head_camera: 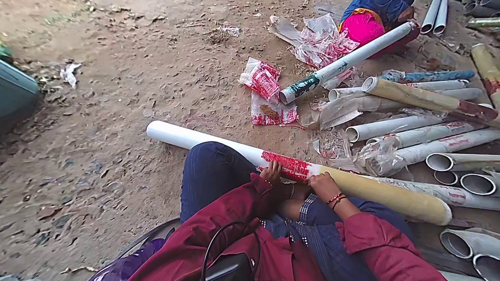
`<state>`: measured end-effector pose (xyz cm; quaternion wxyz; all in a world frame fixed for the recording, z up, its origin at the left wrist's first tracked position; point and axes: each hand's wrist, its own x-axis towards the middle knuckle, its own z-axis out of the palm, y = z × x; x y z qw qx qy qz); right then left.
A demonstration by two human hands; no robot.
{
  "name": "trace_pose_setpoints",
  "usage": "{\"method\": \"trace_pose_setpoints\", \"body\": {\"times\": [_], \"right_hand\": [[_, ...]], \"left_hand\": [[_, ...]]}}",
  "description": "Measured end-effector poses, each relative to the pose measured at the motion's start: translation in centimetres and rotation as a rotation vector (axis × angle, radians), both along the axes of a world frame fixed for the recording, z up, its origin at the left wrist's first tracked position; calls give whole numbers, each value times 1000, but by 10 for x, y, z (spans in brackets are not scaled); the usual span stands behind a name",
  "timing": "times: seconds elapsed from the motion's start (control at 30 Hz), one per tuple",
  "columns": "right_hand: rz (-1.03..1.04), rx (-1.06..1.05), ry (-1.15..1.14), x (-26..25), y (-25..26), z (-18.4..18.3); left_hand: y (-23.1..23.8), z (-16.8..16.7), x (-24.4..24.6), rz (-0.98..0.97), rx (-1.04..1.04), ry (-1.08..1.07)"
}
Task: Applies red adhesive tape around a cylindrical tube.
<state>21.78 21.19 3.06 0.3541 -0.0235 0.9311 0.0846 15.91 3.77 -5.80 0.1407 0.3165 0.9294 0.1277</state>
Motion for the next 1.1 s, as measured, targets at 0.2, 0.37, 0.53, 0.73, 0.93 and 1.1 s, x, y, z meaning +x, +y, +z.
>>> {"method": "trace_pose_setpoints", "body": {"times": [0.2, 0.37, 0.53, 0.73, 0.93, 1.1], "right_hand": [[-618, -36, 274, -35, 32, 20], [-640, -176, 398, -50, 17, -41], [-720, -154, 731, -54, 16, -86], [-745, -181, 917, -63, 21, -97], [-856, -186, 680, -82, 31, -86], [-904, -264, 665, -101, 42, -76]], "left_hand": [[9, -3, -3, -65, -43, 93], [27, 17, -25, -6, -226, -218], [30, 21, -47, -64, -226, -269], [25, 17, -56, -153, -114, -234], [26, 11, -52, -128, -86, -165], [43, 36, -73, -12, -187, -286]]}}
